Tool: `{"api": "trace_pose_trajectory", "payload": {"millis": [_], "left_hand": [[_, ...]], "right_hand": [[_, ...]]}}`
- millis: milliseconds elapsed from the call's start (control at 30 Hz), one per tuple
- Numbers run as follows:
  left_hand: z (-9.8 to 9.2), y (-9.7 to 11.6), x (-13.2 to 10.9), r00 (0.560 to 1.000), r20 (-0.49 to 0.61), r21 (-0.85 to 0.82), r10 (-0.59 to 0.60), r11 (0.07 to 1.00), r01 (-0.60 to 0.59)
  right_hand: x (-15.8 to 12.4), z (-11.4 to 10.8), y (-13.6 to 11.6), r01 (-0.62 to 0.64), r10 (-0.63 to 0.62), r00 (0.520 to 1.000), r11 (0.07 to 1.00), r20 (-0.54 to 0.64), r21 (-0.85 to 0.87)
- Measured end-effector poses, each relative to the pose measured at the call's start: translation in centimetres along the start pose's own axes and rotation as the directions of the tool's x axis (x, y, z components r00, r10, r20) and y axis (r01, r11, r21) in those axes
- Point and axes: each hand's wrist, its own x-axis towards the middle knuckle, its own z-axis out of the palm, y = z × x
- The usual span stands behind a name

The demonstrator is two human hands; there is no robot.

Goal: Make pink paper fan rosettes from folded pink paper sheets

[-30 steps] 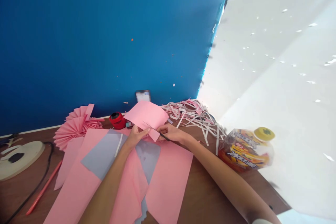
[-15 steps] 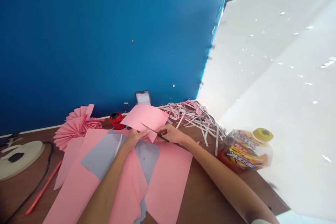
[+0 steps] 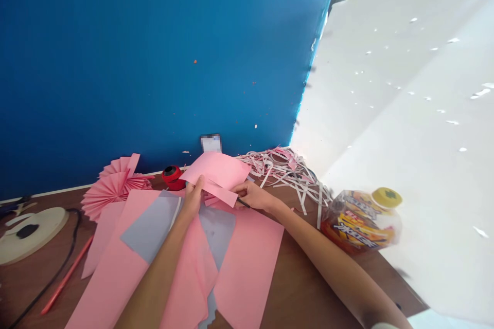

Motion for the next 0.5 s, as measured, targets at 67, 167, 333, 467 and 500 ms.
{"api": "trace_pose_trajectory", "payload": {"millis": [67,167,333,467,500], "left_hand": [[-0.11,-0.14,0.23,1.000,0.012,0.011,-0.003,1.000,0.002],[-0.19,-0.08,0.26,0.999,0.043,0.048,-0.026,0.999,0.024],[-0.22,0.03,0.23,0.998,0.055,0.097,-0.029,0.995,0.024],[-0.35,-0.34,0.35,0.998,0.050,0.069,-0.039,0.997,0.035],[-0.40,-0.47,0.40,0.998,0.038,0.065,-0.046,0.997,0.044]], "right_hand": [[-0.01,-0.09,-0.06,0.001,-0.001,1.000,1.000,0.005,0.021],[-0.06,-0.11,-0.22,0.004,-0.004,1.000,0.999,0.008,0.032],[-0.18,-0.02,-0.53,0.008,-0.008,1.000,1.000,0.017,0.020],[-0.25,-0.02,-0.56,-0.008,0.008,1.000,1.000,0.016,-0.008],[-0.25,-0.03,-0.54,-0.006,0.006,1.000,1.000,0.017,-0.015]]}}
